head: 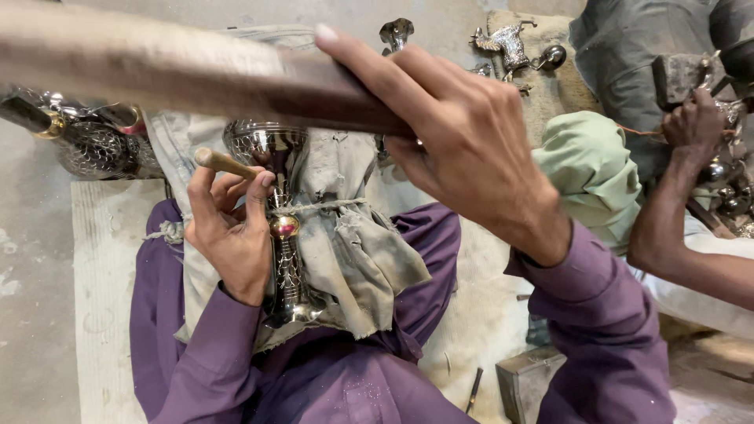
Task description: The person sits on the floor with an engraved metal vase resting on a cloth pad on their lap. They hold a small punch against the vase surface and strike it with a wooden mallet, repositioning the punch repeatedly to work the patterned areas of the vase body.
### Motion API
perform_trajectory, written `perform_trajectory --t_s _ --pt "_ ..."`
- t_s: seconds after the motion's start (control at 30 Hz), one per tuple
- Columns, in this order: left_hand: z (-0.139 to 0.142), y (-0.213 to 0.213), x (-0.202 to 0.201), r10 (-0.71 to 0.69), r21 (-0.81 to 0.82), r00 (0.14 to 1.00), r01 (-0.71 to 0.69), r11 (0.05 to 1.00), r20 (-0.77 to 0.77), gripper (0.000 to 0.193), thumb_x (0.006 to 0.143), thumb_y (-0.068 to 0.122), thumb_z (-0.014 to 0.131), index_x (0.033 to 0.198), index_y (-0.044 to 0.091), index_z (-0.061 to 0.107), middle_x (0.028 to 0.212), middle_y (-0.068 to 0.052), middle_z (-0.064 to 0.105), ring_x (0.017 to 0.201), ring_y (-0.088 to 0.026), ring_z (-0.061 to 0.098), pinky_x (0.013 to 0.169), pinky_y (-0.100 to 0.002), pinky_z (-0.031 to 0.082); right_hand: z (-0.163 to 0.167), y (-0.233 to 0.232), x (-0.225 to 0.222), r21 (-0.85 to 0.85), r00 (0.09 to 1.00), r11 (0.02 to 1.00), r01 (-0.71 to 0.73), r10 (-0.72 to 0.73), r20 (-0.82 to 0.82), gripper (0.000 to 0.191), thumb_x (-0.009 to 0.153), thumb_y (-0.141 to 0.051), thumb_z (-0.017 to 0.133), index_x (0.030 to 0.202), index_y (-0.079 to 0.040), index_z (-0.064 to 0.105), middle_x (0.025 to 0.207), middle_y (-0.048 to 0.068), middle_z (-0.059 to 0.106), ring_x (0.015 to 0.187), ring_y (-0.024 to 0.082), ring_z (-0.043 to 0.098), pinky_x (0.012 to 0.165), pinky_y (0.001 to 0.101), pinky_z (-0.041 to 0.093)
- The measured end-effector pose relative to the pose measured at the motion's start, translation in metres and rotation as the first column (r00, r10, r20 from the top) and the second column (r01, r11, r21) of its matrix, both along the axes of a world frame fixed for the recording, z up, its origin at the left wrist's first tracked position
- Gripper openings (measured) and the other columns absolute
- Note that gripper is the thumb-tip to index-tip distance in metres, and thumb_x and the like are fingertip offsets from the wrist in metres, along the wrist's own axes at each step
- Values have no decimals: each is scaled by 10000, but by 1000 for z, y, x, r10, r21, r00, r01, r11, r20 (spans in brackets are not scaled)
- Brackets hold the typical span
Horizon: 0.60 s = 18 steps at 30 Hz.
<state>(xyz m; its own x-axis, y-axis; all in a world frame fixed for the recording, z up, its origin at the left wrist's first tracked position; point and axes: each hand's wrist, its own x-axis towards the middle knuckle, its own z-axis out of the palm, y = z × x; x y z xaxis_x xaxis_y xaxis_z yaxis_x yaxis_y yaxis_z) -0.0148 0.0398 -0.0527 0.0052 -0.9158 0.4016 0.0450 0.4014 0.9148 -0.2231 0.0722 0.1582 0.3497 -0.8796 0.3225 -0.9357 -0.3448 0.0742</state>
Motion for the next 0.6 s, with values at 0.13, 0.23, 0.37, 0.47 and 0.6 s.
perform_trajectory --t_s 0.13,0.23,0.37,0.47,0.6 --pt "-1 1 0 4 21 999 -5 1000 45 461 1098 -23 738 1462 26 459 1115 -144 772 1009 -167 774 721 -225 599 6 -13 4 -168 868 979 -117 19 -496 508 1137 -246 688 1588 -339 473 1006 -96 679 746 75 600 618 265 467" --pt "-2 3 0 -3 4 1000 3 1000 25 469 1105 -31 733 1469 23 441 1100 -148 765 1018 -175 768 752 -231 606 3 -13 5 -154 933 983 -103 42 -357 513 1178 -183 612 1627 -336 416 1012 -104 654 782 61 589 676 228 454" --pt "-2 5 -1 37 -23 994 -35 999 105 426 1083 -35 755 1401 32 480 1121 -162 769 1049 -198 779 726 -227 605 4 -6 2 -154 887 980 -128 44 -460 496 1187 -219 624 1617 -367 429 974 -105 647 785 68 600 685 239 463" --pt "-1 6 0 13 -9 999 -13 1000 52 412 1091 -36 748 1397 14 476 1120 -155 758 1053 -194 765 782 -234 615 3 -5 1 -152 915 980 -129 59 -398 493 1134 -167 640 1567 -333 475 948 -96 640 777 90 602 676 280 468" --pt "-1 5 1 22 3 998 -22 1000 62 451 1052 -42 767 1396 3 479 1136 -155 760 1069 -212 770 794 -257 608 0 -3 2 -127 933 981 -147 95 -346 457 1148 -211 620 1563 -332 471 970 -40 638 815 133 619 734 314 491"
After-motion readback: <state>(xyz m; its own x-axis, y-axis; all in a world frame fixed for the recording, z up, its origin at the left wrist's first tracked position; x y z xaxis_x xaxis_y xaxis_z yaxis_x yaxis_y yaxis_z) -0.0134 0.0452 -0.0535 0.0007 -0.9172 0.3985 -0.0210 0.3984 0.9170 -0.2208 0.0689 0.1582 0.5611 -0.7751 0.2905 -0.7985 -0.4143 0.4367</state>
